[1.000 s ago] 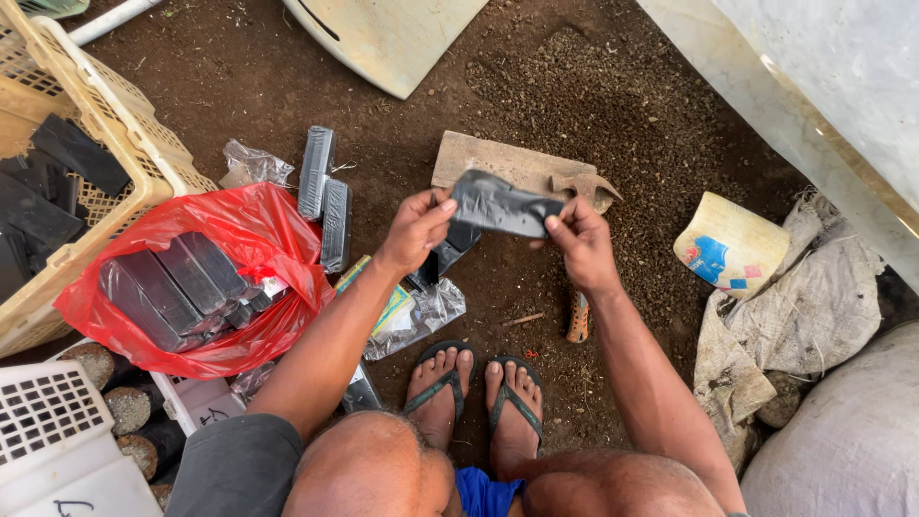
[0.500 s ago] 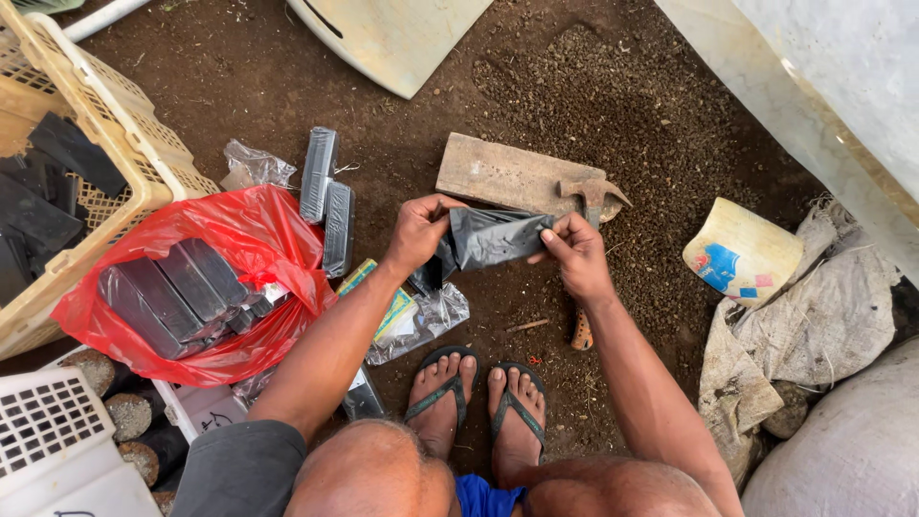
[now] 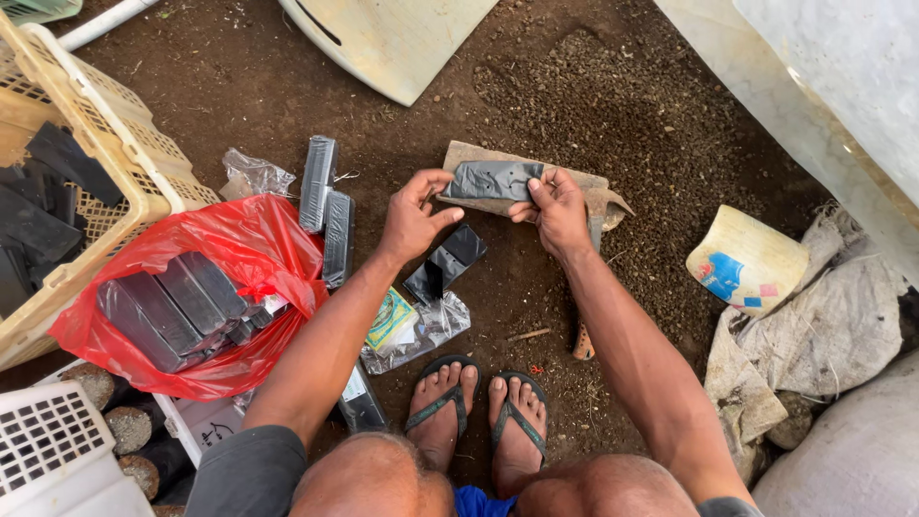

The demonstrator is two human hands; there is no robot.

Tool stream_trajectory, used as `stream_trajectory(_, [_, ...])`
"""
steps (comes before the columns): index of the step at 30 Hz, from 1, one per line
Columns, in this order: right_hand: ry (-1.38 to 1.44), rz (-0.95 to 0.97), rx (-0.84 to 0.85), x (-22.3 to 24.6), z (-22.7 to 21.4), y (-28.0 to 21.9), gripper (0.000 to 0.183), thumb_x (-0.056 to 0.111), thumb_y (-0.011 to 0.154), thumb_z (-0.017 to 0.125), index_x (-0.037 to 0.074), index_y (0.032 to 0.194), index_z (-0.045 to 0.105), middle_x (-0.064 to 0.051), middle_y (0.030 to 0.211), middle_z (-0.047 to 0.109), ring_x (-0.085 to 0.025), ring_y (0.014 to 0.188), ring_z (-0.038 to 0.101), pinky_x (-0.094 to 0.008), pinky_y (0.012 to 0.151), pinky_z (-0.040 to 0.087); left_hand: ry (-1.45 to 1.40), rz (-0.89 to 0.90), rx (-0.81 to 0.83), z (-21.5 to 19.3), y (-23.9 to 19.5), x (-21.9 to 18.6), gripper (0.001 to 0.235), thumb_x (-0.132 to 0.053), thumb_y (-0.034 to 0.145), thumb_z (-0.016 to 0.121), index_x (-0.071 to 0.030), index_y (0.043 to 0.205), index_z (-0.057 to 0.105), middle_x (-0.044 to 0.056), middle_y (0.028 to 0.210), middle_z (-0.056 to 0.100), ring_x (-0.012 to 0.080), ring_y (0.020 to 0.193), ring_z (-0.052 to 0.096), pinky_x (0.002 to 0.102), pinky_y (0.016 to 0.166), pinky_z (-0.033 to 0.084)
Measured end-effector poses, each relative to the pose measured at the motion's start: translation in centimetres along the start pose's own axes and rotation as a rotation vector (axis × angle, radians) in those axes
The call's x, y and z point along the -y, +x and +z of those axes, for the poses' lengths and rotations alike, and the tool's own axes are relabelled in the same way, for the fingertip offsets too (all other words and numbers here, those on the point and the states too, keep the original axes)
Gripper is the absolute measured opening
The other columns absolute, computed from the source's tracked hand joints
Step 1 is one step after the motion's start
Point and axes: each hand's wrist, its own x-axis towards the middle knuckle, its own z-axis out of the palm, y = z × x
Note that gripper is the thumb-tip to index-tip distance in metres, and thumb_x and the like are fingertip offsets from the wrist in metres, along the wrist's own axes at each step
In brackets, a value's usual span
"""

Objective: The person repeatedly places small black rubber pieces on a wooden block and strikes them with a hammer. They handle the pieces one at a time, occasionally inspecting them before continuing to hammer.

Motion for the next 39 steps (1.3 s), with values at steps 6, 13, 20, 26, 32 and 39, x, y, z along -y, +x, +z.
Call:
stream_trajectory(6, [-0.758,0.165,-0.195,-1.4,0.8,2.7,0.008,0.008,0.101,0.065,0.000,0.103,0.063,-0.012,0.082,0.071,-0.017,0.054,0.065,-0.035,0.043,0.050,0.287,0.099,-0.201,-0.5,1.8,0.0,0.032,0.000,0.085,0.080,-0.006,0.113,0.065,-0.002,0.092,0.065,0.0025,0.069,0.047,0.022,0.059,0.040])
stream_trajectory(13, [-1.052,-0.217,-0.222,-2.2,1.5,2.5,0.024,0.003,0.097,0.067,0.003,0.120,0.061,-0.008,0.074,0.066,-0.017,0.059,0.063,-0.034,0.048,0.050,0.247,0.320,-0.424,2.1,3.5,-1.9,0.014,-0.012,0.104,0.057,-0.003,0.106,0.068,0.004,0.108,0.053,0.0146,0.090,0.057,0.030,0.076,0.053])
stream_trajectory(20, [-1.404,-0.525,-0.072,-2.6,0.5,2.5,0.033,0.009,0.095,0.071,0.012,0.128,0.069,-0.014,0.094,0.062,-0.032,0.077,0.066,-0.046,0.063,0.055,-0.034,0.144,-0.118,8.8,5.8,-0.3,0.017,-0.012,0.099,0.067,0.002,0.108,0.072,0.010,0.106,0.071,0.0147,0.091,0.070,0.029,0.079,0.060])
stream_trajectory(26, [-1.401,-0.335,-0.020,-1.5,0.6,1.8,0.048,0.016,0.089,0.079,0.005,0.133,0.064,-0.020,0.104,0.059,-0.039,0.085,0.066,-0.050,0.072,0.055,0.077,0.039,-0.242,8.9,6.4,3.5,0.016,-0.008,0.097,0.070,0.000,0.110,0.074,0.008,0.097,0.079,0.0108,0.083,0.074,0.027,0.074,0.059])
stream_trajectory(32, [-1.348,-0.264,0.001,-0.1,1.3,1.6,0.057,0.015,0.084,0.084,0.005,0.137,0.063,-0.020,0.107,0.059,-0.038,0.093,0.065,-0.048,0.082,0.054,0.142,0.072,-0.248,9.0,6.4,3.6,0.018,-0.008,0.096,0.072,-0.001,0.113,0.075,0.011,0.101,0.078,0.0137,0.083,0.074,0.029,0.072,0.059])
stream_trajectory(39, [-1.342,-0.266,-0.007,0.2,1.6,1.5,0.058,0.015,0.083,0.085,0.006,0.136,0.064,-0.021,0.106,0.059,-0.039,0.095,0.064,-0.048,0.082,0.054,0.176,0.129,-0.251,8.8,6.2,3.5,0.017,-0.007,0.098,0.070,-0.001,0.113,0.074,0.012,0.108,0.077,0.0158,0.088,0.075,0.029,0.075,0.060])
